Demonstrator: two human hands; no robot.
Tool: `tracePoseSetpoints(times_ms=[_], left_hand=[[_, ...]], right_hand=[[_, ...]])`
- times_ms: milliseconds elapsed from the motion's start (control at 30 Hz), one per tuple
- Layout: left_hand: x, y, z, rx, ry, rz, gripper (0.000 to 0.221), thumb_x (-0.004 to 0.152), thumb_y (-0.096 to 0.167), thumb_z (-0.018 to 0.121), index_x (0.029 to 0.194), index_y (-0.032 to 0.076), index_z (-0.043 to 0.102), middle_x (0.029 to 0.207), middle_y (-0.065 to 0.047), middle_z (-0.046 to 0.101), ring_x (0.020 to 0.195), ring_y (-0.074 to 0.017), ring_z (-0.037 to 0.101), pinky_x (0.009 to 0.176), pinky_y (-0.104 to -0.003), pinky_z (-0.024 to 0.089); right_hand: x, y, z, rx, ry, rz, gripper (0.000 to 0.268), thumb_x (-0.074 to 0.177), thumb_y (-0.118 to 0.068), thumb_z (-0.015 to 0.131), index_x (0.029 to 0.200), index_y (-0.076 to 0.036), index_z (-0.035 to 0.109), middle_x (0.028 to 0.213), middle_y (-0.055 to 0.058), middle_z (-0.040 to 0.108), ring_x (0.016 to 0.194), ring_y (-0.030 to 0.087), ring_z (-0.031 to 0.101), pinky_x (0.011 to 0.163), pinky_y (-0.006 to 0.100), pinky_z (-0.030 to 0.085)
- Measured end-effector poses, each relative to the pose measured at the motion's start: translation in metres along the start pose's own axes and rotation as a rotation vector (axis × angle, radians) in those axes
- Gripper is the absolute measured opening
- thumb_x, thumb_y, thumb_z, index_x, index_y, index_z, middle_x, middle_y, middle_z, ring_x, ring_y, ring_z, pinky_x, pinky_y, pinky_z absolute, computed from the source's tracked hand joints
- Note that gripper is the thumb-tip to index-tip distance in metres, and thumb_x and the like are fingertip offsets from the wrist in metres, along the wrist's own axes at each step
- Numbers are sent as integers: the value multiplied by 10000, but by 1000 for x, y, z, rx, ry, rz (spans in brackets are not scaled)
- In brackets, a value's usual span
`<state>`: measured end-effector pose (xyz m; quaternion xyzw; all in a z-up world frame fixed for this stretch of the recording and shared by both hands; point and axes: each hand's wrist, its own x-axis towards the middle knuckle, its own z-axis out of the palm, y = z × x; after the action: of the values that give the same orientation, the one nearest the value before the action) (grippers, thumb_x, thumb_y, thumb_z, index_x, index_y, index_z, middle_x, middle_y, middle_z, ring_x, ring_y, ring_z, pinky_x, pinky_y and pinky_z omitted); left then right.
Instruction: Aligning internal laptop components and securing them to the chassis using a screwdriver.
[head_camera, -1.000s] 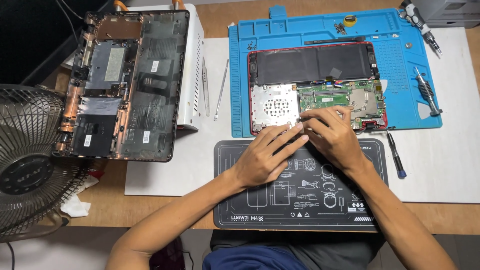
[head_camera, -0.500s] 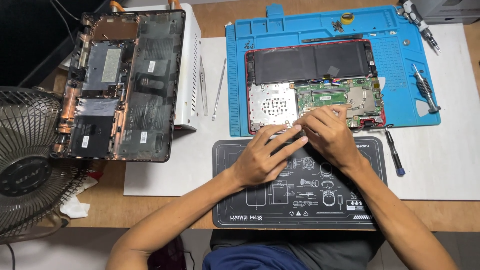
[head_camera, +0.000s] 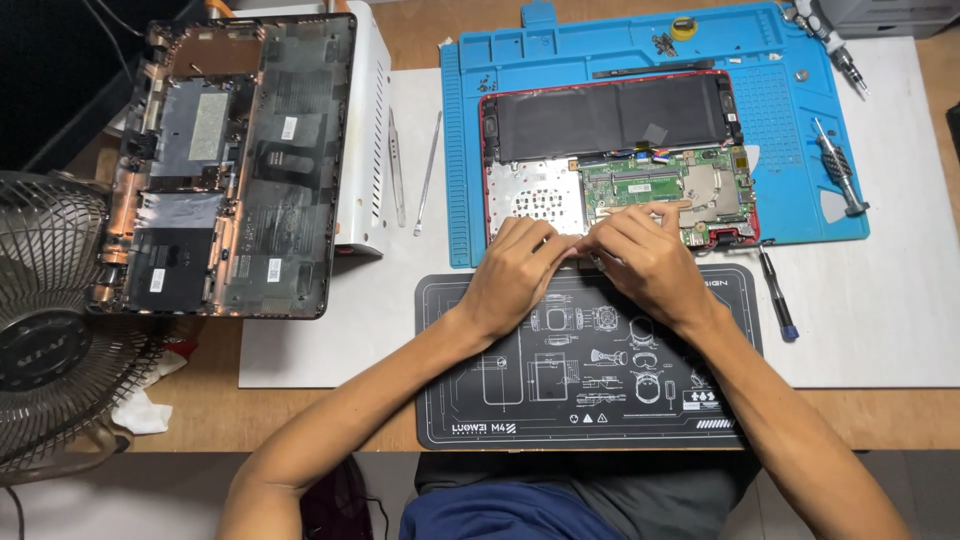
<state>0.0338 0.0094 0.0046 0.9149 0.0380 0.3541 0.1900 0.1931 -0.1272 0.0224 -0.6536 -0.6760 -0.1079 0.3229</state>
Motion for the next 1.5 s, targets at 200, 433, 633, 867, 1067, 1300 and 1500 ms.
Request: tracePoseSetpoints(times_ms=[200,433,633,867,1067,1300,1500], left_hand=[[1,2,6,-49,-40,-42,99,1005,115,638,980,55,713,785,-53,548,773,-229,590,767,-329,482],[11,6,6,-60,-88,-84,125,1008,138,637,978,41,710,789,-60,536,772,-229,581,758,-333,463],[11,5,12,-71,-76,-112,96,992,125,652,944,44,668,781,-65,520,795,-255,601,770,-337,470],[13,5,13,-52,-57,-108,93,997,127,642,953,45,648,793,-61,506,790,-258,598,764,-344,467],[18,6,13,-9,-42,-74,127,1021,159,615,965,49,645,806,-54,482,773,-253,576,756,-341,451],[18,1,18,-13,-36,-61,120,1024,152,597,1012,45,650,848,-67,490,807,-273,584,780,-362,464],[15,9,4,25,-33,-39,362,903,-47,620,1253,40,642,1134,-155,545,1129,-340,579,1006,-436,456]], right_hand=[[-4,20,-17,100,-38,44,117,927,-87,769,1017,-127,704,950,35,714,899,234,665,958,373,378],[3,19,-30,76,-46,92,41,1000,-133,743,1013,-103,720,942,50,691,885,253,654,920,380,392],[0,22,-28,88,-23,79,43,972,-139,761,985,-117,726,921,35,669,848,233,636,915,365,392],[5,15,-32,189,-19,118,67,922,-98,784,968,-139,758,909,8,710,842,217,667,923,338,403],[3,14,-29,214,-15,108,89,921,-64,778,974,-130,751,917,11,726,839,223,676,919,343,398],[4,11,-27,256,-51,69,186,890,-47,746,1059,-125,749,985,36,736,877,226,677,929,358,385],[6,3,-27,253,-87,100,224,924,-30,707,1139,-75,749,993,101,755,886,244,692,941,385,394]])
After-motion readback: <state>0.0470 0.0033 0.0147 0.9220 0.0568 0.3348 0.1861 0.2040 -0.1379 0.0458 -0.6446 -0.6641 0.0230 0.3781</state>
